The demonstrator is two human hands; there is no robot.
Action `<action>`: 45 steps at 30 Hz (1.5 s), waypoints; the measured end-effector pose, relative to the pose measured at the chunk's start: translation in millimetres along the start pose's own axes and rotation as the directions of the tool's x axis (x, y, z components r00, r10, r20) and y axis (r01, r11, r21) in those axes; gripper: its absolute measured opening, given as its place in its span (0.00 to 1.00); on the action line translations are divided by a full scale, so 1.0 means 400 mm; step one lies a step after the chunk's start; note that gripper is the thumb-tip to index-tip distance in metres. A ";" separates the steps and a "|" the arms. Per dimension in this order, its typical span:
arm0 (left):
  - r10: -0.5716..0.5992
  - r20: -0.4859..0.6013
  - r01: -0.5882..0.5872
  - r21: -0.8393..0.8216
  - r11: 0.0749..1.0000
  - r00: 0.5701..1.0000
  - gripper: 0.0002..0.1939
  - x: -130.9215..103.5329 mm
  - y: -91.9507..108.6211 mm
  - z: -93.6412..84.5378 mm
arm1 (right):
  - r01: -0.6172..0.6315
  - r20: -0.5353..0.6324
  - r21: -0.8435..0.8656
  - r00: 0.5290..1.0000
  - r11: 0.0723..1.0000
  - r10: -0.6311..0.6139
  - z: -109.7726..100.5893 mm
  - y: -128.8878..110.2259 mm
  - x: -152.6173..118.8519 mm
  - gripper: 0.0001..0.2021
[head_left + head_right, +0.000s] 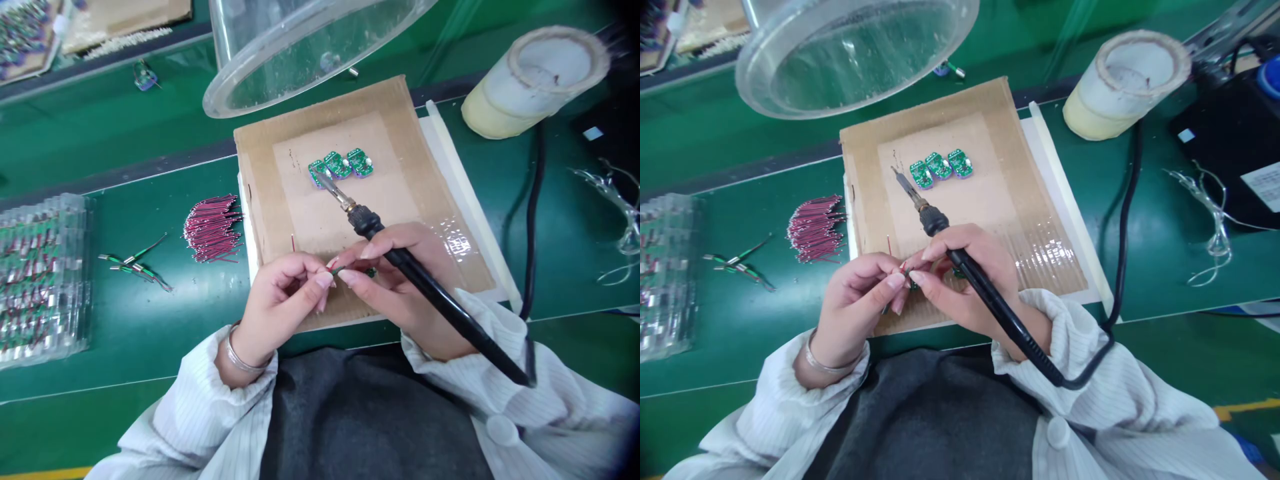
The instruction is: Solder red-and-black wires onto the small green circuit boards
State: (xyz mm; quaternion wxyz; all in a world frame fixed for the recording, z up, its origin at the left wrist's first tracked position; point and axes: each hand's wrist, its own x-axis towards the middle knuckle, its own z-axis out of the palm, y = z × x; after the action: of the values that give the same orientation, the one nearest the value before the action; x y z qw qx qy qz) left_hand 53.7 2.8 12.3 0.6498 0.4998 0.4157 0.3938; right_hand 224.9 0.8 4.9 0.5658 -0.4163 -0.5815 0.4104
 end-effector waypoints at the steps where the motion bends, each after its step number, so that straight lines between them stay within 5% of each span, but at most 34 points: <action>1: -0.011 0.006 0.012 -0.020 1.000 1.000 0.09 0.000 0.000 0.000 | 0.014 0.000 -0.008 1.000 1.000 -0.014 0.000 0.003 0.000 0.15; 18: -0.095 0.021 0.096 -0.078 0.992 0.995 0.11 0.000 -0.001 0.001 | -0.044 -0.027 -0.054 0.999 0.998 0.043 0.003 -0.007 -0.008 0.15; 24: 0.063 -0.029 -0.054 0.232 0.971 0.998 0.09 -0.001 -0.001 0.003 | -0.033 -0.025 -0.083 0.999 0.996 0.031 0.001 0.006 -0.005 0.13; 29: 0.261 -0.033 -0.203 0.540 0.817 0.965 0.06 -0.005 -0.009 -0.001 | 0.042 0.002 -0.183 0.999 0.982 -0.043 -0.002 0.010 -0.005 0.14; 45: 0.291 -0.020 -0.238 0.520 0.820 0.957 0.04 -0.001 -0.008 -0.001 | -0.030 -0.002 -0.108 1.000 0.994 0.030 0.000 0.006 -0.004 0.13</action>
State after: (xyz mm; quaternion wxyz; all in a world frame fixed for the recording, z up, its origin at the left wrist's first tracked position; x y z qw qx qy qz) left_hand 53.5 2.2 9.2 0.4109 0.6872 0.4635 0.3794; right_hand 225.1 0.0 1.9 0.5364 -0.4552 -0.5963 0.3867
